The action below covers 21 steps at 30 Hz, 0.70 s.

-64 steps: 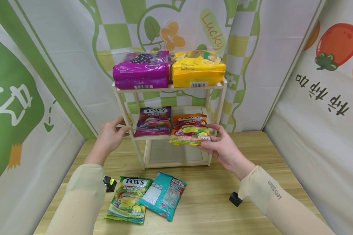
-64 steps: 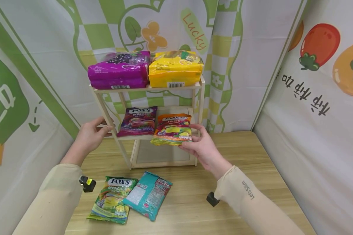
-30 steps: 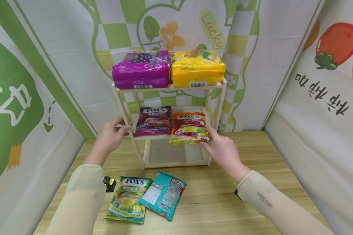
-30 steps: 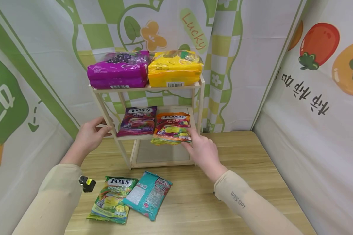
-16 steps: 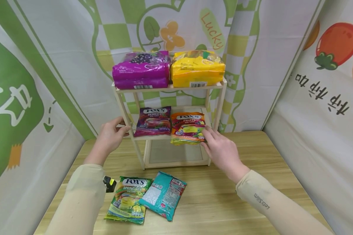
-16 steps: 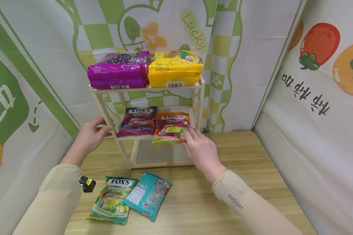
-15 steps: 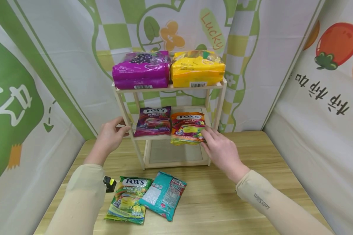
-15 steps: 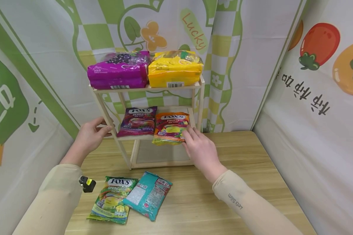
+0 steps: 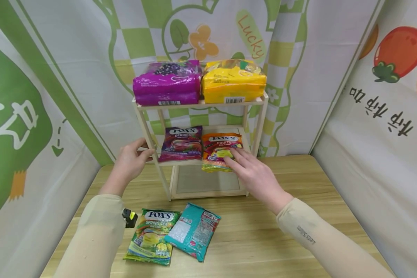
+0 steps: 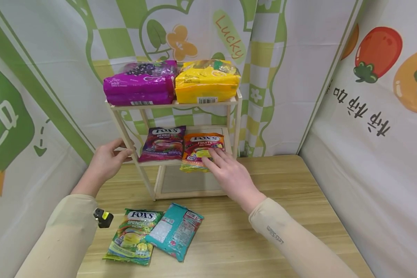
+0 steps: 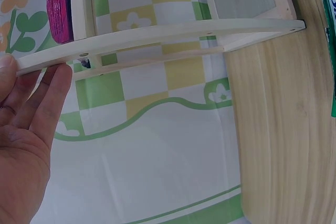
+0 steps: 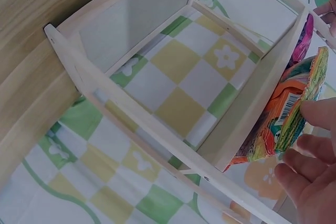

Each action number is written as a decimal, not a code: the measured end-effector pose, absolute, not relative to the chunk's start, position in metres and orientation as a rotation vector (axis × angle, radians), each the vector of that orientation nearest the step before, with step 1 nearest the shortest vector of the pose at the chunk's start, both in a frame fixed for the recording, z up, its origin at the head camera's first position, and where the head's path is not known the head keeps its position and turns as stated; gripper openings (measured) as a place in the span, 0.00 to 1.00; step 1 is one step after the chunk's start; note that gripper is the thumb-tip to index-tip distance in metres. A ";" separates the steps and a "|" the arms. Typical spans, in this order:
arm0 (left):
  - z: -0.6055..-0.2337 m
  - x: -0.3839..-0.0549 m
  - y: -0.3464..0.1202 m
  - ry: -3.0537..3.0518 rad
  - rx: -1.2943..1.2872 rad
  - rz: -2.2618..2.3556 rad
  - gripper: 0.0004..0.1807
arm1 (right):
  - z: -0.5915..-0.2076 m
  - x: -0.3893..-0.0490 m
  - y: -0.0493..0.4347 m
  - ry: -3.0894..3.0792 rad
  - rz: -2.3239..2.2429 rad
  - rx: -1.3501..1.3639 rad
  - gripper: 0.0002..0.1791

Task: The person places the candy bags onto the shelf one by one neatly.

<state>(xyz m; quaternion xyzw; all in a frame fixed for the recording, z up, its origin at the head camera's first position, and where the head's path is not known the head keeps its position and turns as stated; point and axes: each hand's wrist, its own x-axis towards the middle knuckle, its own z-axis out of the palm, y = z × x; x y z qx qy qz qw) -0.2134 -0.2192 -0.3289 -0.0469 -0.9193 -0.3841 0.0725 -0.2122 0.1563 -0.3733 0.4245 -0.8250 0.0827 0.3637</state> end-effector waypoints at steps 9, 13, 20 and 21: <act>-0.329 -0.213 -0.219 -2.758 -0.143 -1.167 0.19 | -0.375 -0.212 0.155 -2.197 0.147 1.134 0.34; -0.329 -0.213 -0.219 -2.757 -0.144 -1.168 0.19 | -0.375 -0.211 0.155 -2.235 0.122 1.139 0.37; -0.329 -0.213 -0.218 -2.752 -0.140 -1.163 0.18 | -0.374 -0.208 0.154 -2.264 0.112 1.131 0.39; -0.329 -0.213 -0.218 -2.751 -0.139 -1.165 0.18 | -0.374 -0.208 0.154 -2.268 0.112 1.129 0.39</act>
